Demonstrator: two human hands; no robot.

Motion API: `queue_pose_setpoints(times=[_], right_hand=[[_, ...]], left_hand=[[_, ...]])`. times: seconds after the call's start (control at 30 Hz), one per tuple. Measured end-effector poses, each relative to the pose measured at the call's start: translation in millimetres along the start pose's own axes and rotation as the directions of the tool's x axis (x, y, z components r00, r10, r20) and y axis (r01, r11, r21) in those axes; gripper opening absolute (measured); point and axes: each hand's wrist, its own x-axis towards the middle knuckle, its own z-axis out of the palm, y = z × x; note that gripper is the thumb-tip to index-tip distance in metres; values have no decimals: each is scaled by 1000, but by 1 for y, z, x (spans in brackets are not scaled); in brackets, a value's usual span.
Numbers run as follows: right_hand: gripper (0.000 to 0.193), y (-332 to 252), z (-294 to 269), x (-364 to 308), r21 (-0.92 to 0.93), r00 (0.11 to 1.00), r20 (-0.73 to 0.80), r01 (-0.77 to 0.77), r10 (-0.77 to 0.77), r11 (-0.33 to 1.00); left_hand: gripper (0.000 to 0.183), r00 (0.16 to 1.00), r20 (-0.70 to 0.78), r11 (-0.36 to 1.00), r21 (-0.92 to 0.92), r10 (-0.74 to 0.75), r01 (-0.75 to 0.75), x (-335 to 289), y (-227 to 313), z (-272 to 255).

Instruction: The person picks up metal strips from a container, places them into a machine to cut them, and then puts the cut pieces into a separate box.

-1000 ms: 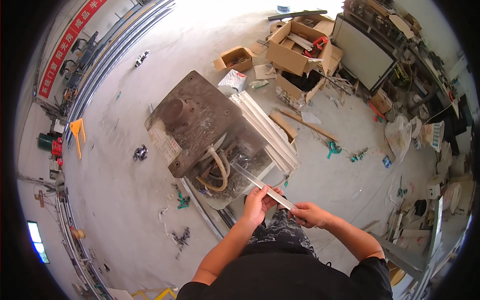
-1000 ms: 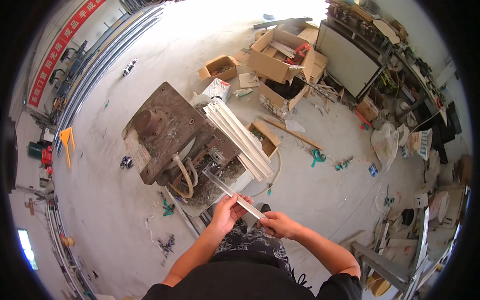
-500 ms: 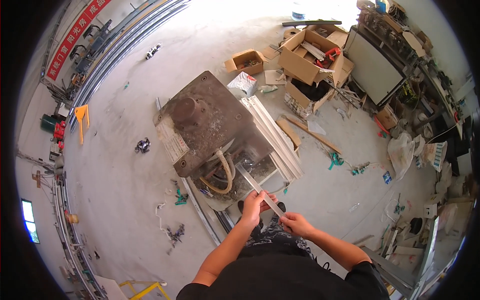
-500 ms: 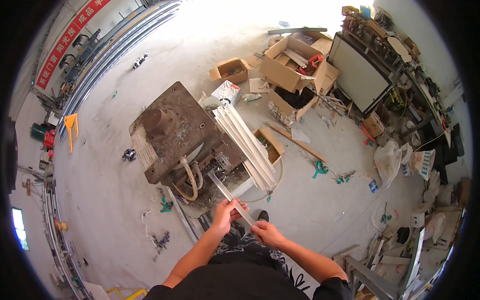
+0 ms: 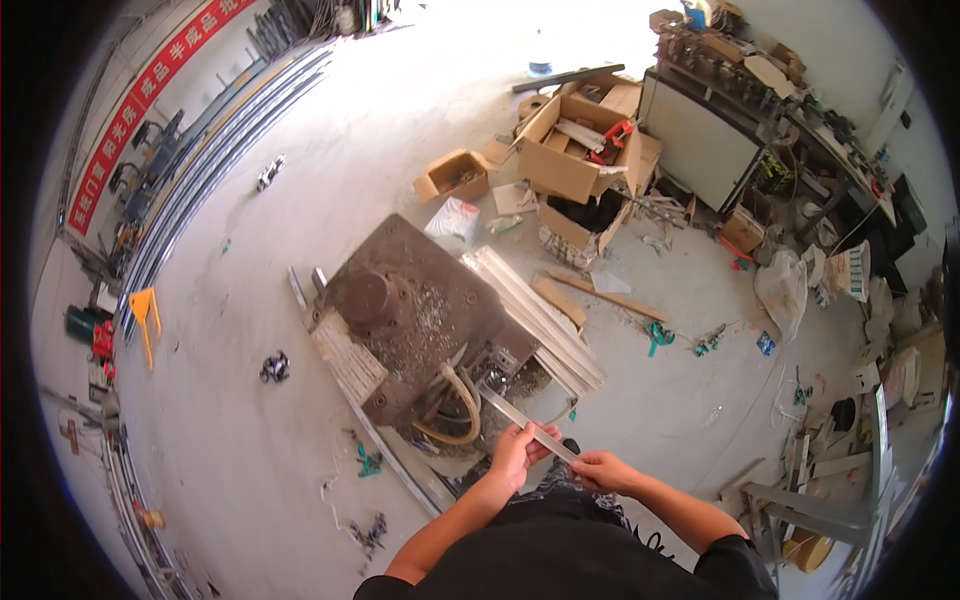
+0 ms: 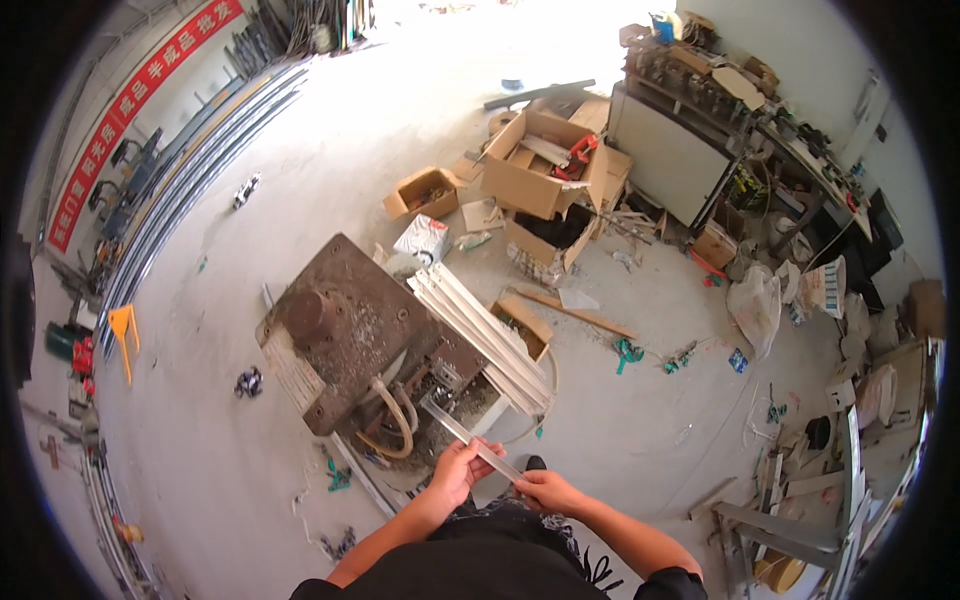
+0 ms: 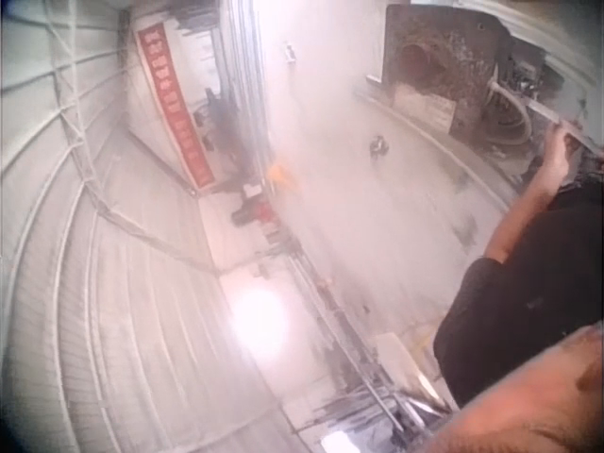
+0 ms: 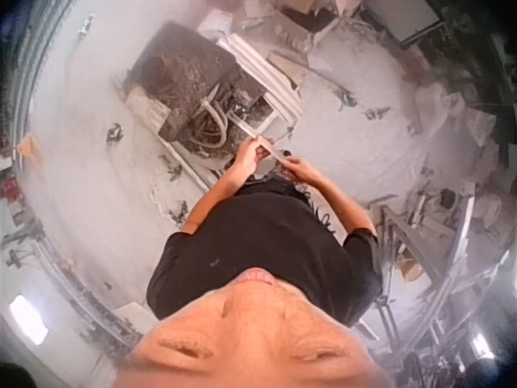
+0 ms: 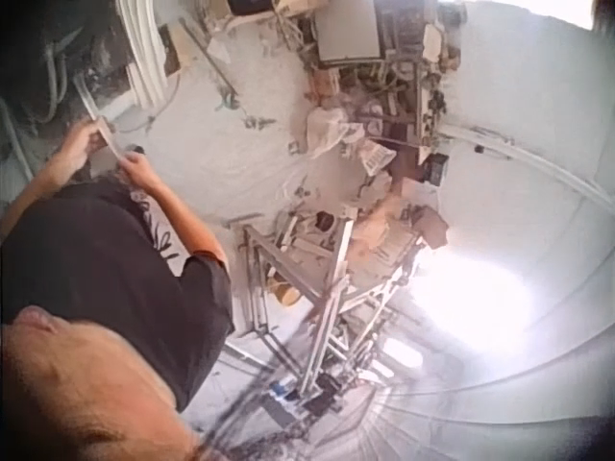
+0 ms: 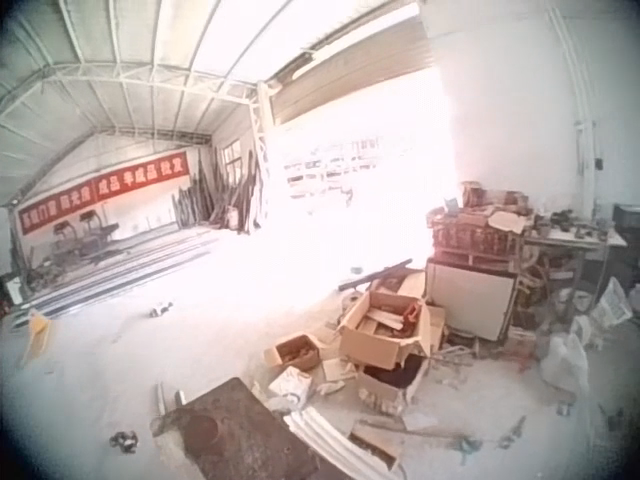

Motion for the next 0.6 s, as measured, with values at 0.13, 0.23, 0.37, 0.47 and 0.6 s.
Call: queue_pose_setpoints(times=[0.13, 0.23, 0.37, 0.47, 0.6], right_hand=[[27, -12, 7, -9, 22, 998, -15, -52, 53, 998], [27, -7, 3, -7, -34, 999, -35, -38, 37, 999], [26, -9, 6, -8, -42, 996, -74, -56, 53, 998], [27, -6, 3, -6, -29, 995, -81, -53, 51, 998], [27, 2, -2, 1, -55, 997, -75, -21, 17, 998]], left_hand=[[19, 993, 82, 997, 18, -82, 81, 4, 9, -12], [19, 974, 162, 987, 61, -158, 149, 8, 15, -18], [18, 958, 187, 976, 71, -216, 206, 16, 15, -25], [18, 964, 130, 972, 75, -231, 223, 14, 15, -20], [18, 985, 110, 990, 65, -131, 124, 11, 7, -16]])
